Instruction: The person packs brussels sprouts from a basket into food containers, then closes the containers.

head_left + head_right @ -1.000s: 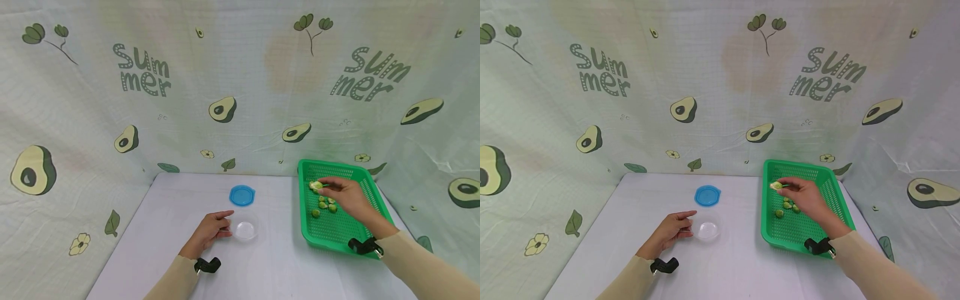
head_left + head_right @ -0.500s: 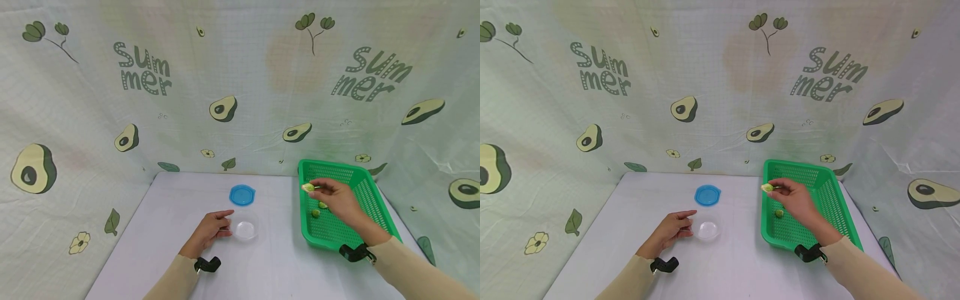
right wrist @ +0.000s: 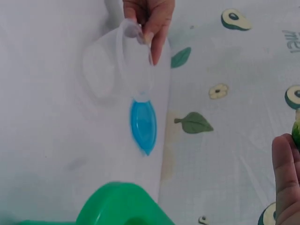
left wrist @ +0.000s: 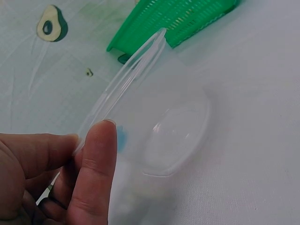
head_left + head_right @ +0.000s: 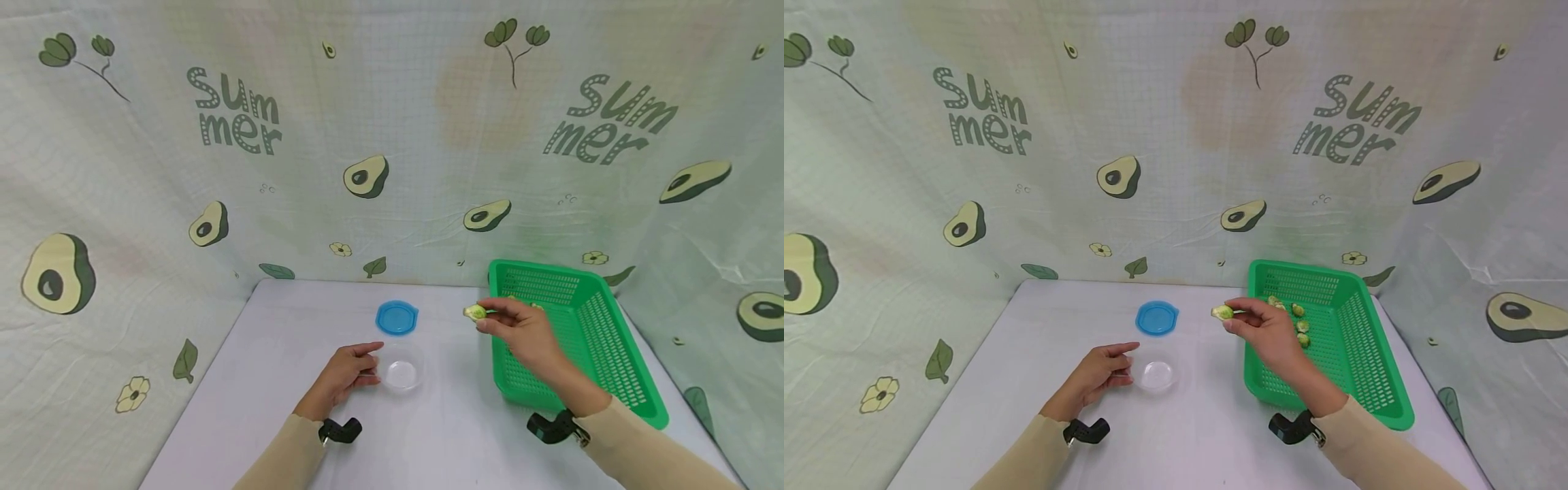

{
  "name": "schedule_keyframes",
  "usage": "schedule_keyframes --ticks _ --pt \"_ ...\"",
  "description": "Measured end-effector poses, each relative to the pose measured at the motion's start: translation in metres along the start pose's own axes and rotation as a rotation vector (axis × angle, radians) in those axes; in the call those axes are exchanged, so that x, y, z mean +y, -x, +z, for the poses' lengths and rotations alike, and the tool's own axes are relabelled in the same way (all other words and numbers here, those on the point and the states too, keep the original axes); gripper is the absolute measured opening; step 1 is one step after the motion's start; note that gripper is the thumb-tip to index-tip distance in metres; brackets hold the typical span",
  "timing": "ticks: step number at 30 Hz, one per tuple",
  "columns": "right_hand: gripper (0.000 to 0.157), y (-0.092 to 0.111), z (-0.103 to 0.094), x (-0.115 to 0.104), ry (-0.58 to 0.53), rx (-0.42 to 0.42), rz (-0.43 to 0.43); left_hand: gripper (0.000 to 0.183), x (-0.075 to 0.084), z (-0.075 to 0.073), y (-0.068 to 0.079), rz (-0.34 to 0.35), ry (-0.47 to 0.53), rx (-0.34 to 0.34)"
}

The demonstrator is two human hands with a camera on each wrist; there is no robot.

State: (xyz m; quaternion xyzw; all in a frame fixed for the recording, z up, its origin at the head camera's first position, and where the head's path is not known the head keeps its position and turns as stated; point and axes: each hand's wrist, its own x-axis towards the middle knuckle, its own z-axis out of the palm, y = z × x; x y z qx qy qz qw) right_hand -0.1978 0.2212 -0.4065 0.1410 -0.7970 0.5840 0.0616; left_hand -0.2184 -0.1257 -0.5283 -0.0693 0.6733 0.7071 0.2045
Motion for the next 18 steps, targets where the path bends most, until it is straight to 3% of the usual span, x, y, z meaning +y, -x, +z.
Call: schedule_keyframes --ticks 6,13,18 --pt "0.035 0.002 0.021 0.000 -0.076 -0.018 -0.004 0.046 0.001 0.001 0.000 -0.002 0.001 0.001" --pt "0.032 0.006 0.060 -0.002 -0.151 -0.023 -0.043 0.045 0.004 0.001 0.001 -0.011 -0.003 0.007" --pt "0.033 0.008 0.089 0.004 -0.224 -0.030 -0.006 0.044 0.003 0.001 0.001 -0.014 -0.004 0.011"
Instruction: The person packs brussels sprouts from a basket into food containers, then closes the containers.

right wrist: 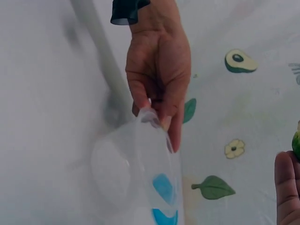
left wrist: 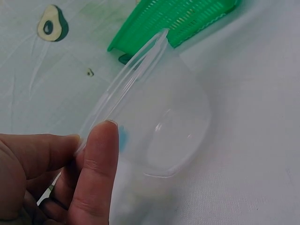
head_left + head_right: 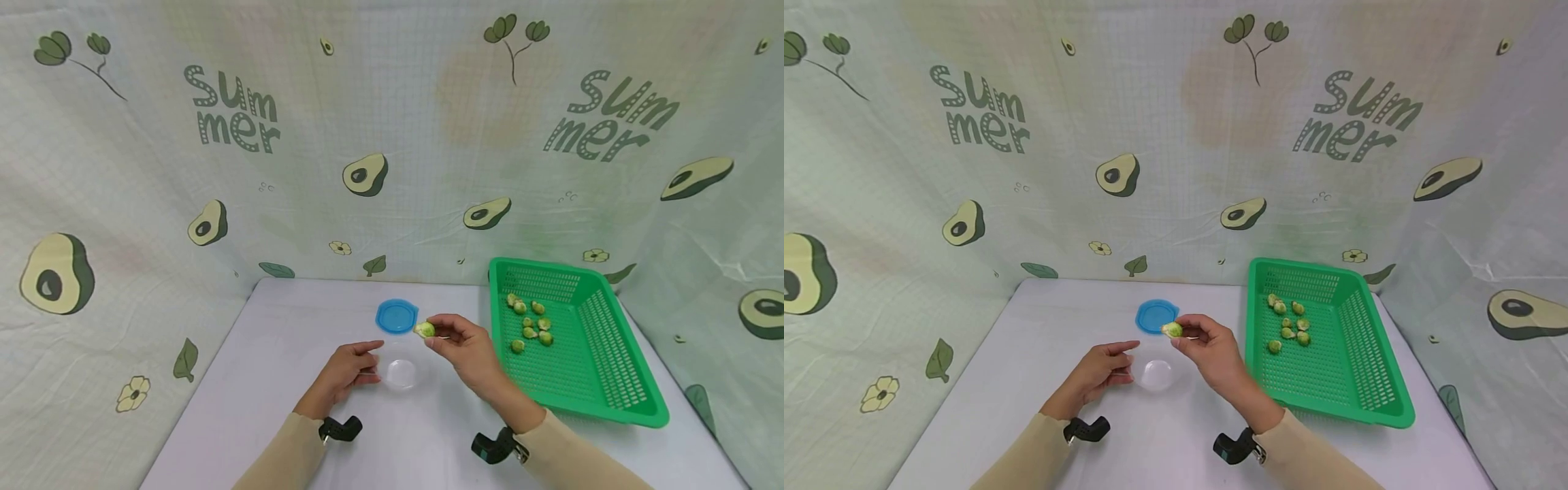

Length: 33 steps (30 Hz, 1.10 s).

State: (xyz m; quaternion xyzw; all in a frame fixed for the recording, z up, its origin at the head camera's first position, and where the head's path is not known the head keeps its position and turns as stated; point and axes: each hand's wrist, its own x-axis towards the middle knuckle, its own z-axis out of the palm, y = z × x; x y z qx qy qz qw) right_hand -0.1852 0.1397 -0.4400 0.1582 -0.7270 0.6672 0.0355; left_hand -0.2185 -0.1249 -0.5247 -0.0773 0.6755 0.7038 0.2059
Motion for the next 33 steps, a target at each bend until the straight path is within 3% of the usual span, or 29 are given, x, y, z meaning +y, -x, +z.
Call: schedule_keyframes --ticks 5,13,23,33 --pt "0.032 0.000 0.016 0.016 -0.003 0.016 0.053 0.044 0.000 0.000 0.000 -0.002 -0.005 0.002" --pt "0.031 -0.007 0.030 0.038 0.083 0.071 0.085 0.045 0.002 -0.001 0.001 0.000 -0.022 0.005" --pt "0.026 -0.011 0.036 0.054 0.290 0.068 0.037 0.045 0.001 0.001 0.001 0.003 -0.036 0.009" --pt "0.026 -0.013 0.037 0.071 0.391 0.042 0.030 0.044 0.001 0.002 0.001 0.004 -0.047 0.003"
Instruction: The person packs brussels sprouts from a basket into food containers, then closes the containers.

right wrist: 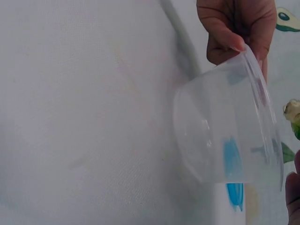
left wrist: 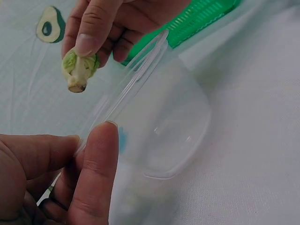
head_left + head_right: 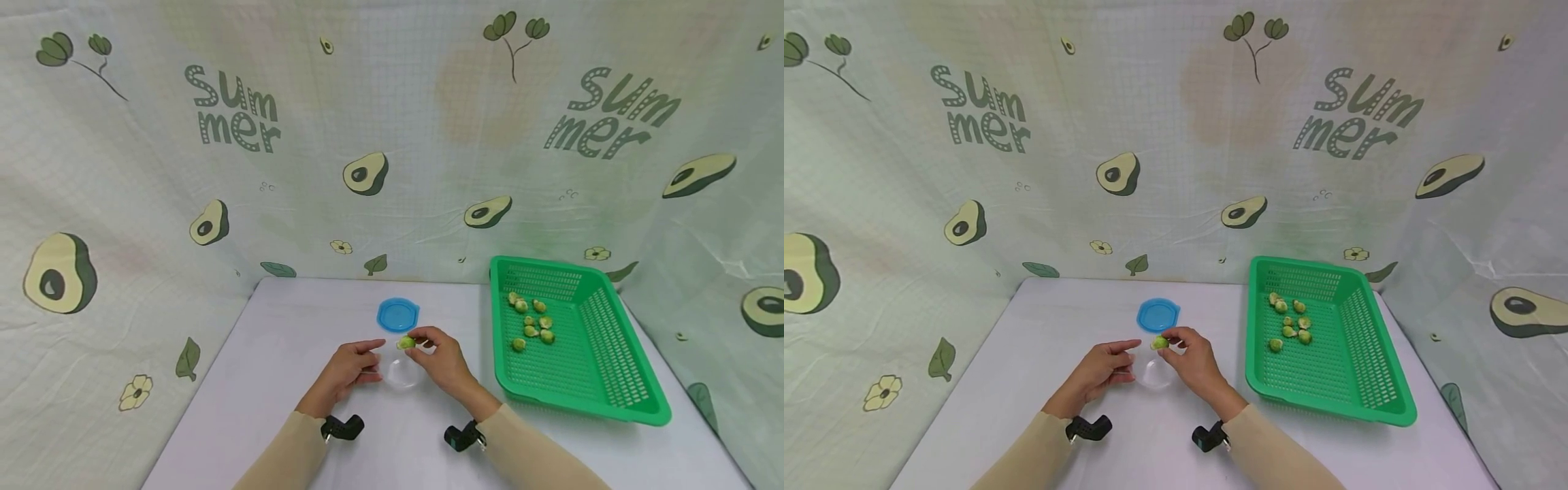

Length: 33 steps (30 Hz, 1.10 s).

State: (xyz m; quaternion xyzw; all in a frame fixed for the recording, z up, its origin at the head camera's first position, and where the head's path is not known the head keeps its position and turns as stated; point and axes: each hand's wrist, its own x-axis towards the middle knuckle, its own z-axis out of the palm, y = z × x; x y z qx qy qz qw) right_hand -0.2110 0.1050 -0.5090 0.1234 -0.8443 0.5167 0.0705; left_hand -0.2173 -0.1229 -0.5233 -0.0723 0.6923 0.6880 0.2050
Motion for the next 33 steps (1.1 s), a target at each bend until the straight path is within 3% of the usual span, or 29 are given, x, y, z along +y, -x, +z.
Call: schedule_keyframes --ticks 14,22,33 --pt "0.026 -0.005 0.008 0.020 0.018 -0.010 -0.038 0.045 -0.003 -0.001 -0.002 0.000 0.016 0.003" --pt "0.026 -0.007 0.012 0.026 -0.018 -0.068 -0.027 0.045 -0.002 -0.001 -0.002 0.004 0.015 0.001" --pt "0.028 -0.008 0.014 0.031 0.033 -0.075 -0.098 0.045 -0.002 0.000 -0.004 0.010 0.033 -0.009"
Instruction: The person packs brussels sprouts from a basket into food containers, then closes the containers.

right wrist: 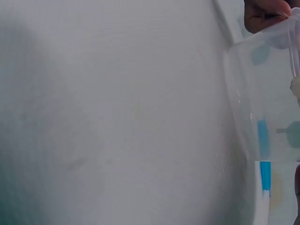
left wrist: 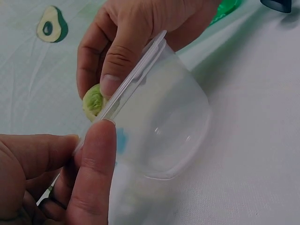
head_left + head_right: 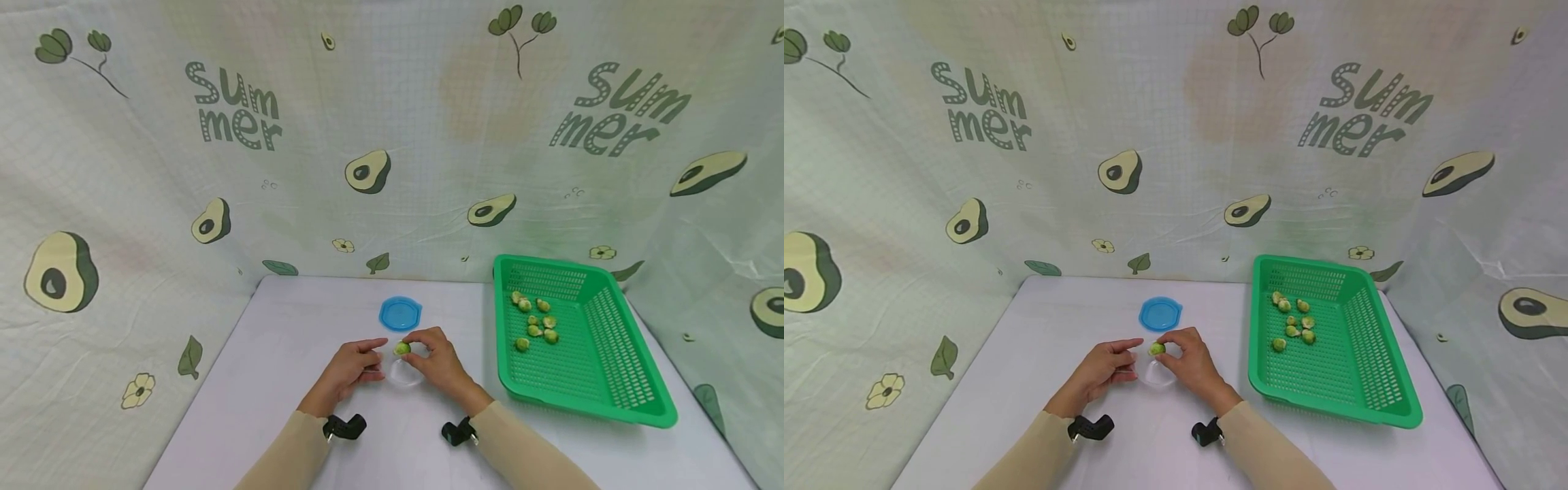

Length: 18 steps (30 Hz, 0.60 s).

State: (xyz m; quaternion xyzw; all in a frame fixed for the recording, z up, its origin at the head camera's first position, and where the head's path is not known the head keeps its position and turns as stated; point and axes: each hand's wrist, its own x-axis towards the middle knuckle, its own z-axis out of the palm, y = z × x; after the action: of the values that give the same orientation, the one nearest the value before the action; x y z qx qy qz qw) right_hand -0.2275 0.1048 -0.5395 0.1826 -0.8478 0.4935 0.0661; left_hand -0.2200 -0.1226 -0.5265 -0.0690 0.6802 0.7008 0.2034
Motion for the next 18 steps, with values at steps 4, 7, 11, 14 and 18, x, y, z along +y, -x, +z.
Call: schedule_keyframes --ticks 4,7,11,14,18 --pt "0.026 -0.0021 -0.0001 -0.0008 0.047 -0.028 0.004 0.046 0.0006 -0.0006 0.0009 0.012 0.019 -0.007" --pt "0.025 -0.0031 -0.0009 -0.0034 0.072 -0.056 0.037 0.046 0.0016 -0.0011 0.0024 0.023 0.035 -0.008" --pt "0.025 -0.0025 -0.0020 -0.0069 0.080 -0.073 0.087 0.046 0.0022 -0.0009 0.0034 0.026 0.047 -0.015" --pt "0.025 -0.0016 -0.0023 -0.0073 0.085 -0.072 0.096 0.046 0.0020 -0.0002 0.0030 0.023 0.049 -0.017" --pt "0.026 -0.0002 -0.0032 -0.0066 0.085 -0.073 0.088 0.047 0.0009 0.0010 0.0024 0.015 0.052 -0.019"
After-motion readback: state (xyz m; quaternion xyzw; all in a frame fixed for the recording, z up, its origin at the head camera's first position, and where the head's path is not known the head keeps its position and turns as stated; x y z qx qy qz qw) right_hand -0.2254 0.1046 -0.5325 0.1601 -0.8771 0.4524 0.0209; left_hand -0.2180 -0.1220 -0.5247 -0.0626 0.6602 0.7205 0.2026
